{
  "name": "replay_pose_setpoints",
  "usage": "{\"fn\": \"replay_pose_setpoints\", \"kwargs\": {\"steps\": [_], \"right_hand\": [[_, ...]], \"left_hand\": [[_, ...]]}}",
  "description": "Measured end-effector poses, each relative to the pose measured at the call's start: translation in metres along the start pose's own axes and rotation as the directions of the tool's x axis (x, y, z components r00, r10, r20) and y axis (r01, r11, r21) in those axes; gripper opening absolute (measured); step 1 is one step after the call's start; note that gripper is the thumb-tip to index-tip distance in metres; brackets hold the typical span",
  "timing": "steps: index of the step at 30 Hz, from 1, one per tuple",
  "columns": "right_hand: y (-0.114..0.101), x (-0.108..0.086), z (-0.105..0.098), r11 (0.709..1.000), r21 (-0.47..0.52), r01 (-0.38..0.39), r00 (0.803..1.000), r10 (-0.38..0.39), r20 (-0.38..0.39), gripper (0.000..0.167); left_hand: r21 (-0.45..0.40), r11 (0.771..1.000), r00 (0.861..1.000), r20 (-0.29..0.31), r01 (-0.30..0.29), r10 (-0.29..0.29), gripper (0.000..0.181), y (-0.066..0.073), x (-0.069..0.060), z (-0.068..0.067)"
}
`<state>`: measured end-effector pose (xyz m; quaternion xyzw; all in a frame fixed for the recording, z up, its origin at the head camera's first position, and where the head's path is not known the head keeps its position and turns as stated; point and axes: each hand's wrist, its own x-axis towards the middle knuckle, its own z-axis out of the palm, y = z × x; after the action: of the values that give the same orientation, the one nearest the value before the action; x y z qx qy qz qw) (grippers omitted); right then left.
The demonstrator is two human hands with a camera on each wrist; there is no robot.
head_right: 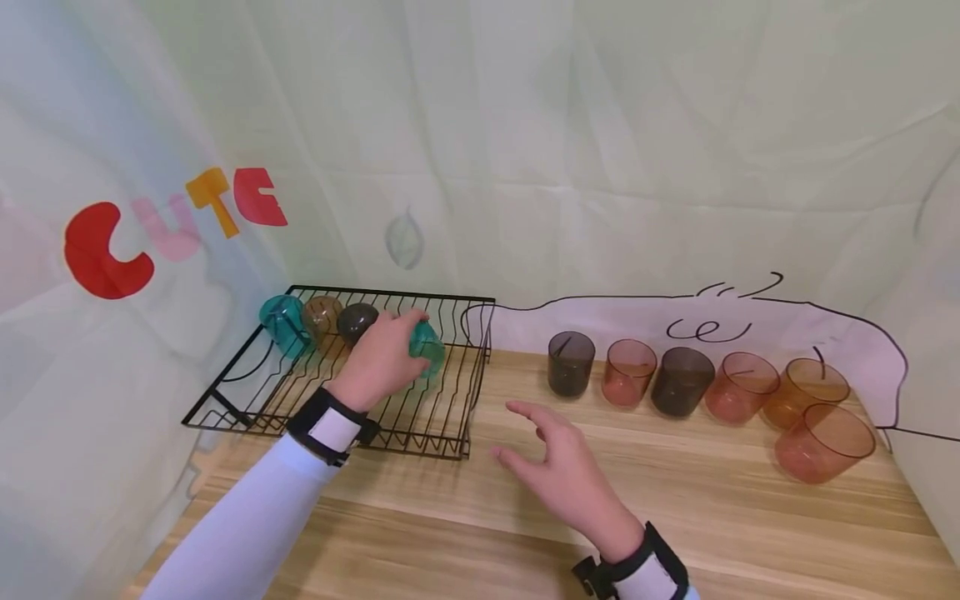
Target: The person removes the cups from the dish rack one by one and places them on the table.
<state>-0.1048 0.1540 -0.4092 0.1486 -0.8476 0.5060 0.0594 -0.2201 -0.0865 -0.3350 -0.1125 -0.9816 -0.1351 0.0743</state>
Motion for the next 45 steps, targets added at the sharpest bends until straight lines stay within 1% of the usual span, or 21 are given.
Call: {"fn": "replay_pose_setpoints", "kwargs": {"steps": [6,11,15,17,19,21,23,27,29,31,33,35,37,39,40,43,45], "right_hand": [[0.005,0.002,-0.007,1.000,0.029,0.005,0.999,-0.003,-0.038,0.062],[0.004,0.003,-0.014,0.999,0.047,-0.002,0.998,0.005,-0.059,0.057],[0.003,0.003,-0.018,0.997,0.072,-0.032,0.996,0.038,-0.086,0.054],[0.003,0.003,-0.020,0.995,0.089,-0.037,0.994,0.046,-0.098,0.052],[0.004,0.002,-0.022,0.994,0.103,-0.039,0.993,0.050,-0.108,0.051],[0.005,0.002,-0.024,0.992,0.116,-0.040,0.992,0.054,-0.117,0.050],[0.005,0.002,-0.027,0.991,0.126,-0.048,0.990,0.064,-0.127,0.049],[0.004,0.002,-0.032,0.987,0.147,-0.066,0.986,0.086,-0.141,0.048],[0.003,0.002,-0.033,0.985,0.160,-0.069,0.985,0.093,-0.147,0.048],[0.003,0.002,-0.034,0.983,0.169,-0.075,0.983,0.101,-0.151,0.047],[0.003,0.002,-0.034,0.981,0.174,-0.084,0.982,0.111,-0.152,0.048],[0.003,0.002,-0.035,0.981,0.168,-0.095,0.981,0.121,-0.150,0.049],[0.003,0.002,-0.035,0.982,0.162,-0.102,0.982,0.126,-0.142,0.051],[0.002,0.002,-0.035,0.981,0.161,-0.112,0.983,0.133,-0.129,0.052],[0.001,0.002,-0.035,0.980,0.160,-0.114,0.983,0.135,-0.125,0.052],[0.000,0.002,-0.036,0.978,0.169,-0.125,0.985,0.143,-0.100,0.052],[-0.001,0.002,-0.037,0.970,0.208,-0.128,0.986,0.147,-0.078,0.051]], "left_hand": [[0.010,0.999,0.996,-0.082,-0.036,0.037,0.064,0.016,-0.007,-0.011],[-0.030,0.997,0.988,-0.136,-0.077,0.072,0.066,0.030,-0.016,-0.019],[-0.078,0.991,0.978,-0.184,-0.112,0.096,0.065,0.040,-0.025,-0.024],[-0.126,0.984,0.972,-0.212,-0.129,0.100,0.065,0.044,-0.029,-0.025],[-0.177,0.973,0.963,-0.249,-0.150,0.103,0.064,0.046,-0.032,-0.024],[-0.228,0.958,0.952,-0.288,-0.174,0.104,0.064,0.049,-0.034,-0.021],[-0.278,0.939,0.937,-0.333,-0.204,0.106,0.063,0.050,-0.036,-0.018],[-0.371,0.891,0.908,-0.407,-0.262,0.097,0.062,0.053,-0.040,-0.011],[-0.408,0.869,0.900,-0.426,-0.280,0.089,0.062,0.056,-0.043,-0.008],[-0.441,0.849,0.898,-0.431,-0.291,0.083,0.061,0.059,-0.046,-0.004],[-0.474,0.834,0.905,-0.420,-0.283,0.068,0.062,0.062,-0.049,-0.001],[-0.499,0.825,0.913,-0.405,-0.265,0.049,0.062,0.066,-0.053,0.002],[-0.525,0.810,0.918,-0.394,-0.261,0.041,0.063,0.070,-0.056,0.006],[-0.541,0.796,0.921,-0.386,-0.271,0.052,0.064,0.073,-0.060,0.010],[-0.545,0.789,0.919,-0.390,-0.286,0.063,0.063,0.075,-0.061,0.012],[-0.571,0.752,0.915,-0.389,-0.330,0.107,0.062,0.082,-0.067,0.016],[-0.598,0.716,0.912,-0.388,-0.360,0.134,0.062,0.087,-0.070,0.019]]}}
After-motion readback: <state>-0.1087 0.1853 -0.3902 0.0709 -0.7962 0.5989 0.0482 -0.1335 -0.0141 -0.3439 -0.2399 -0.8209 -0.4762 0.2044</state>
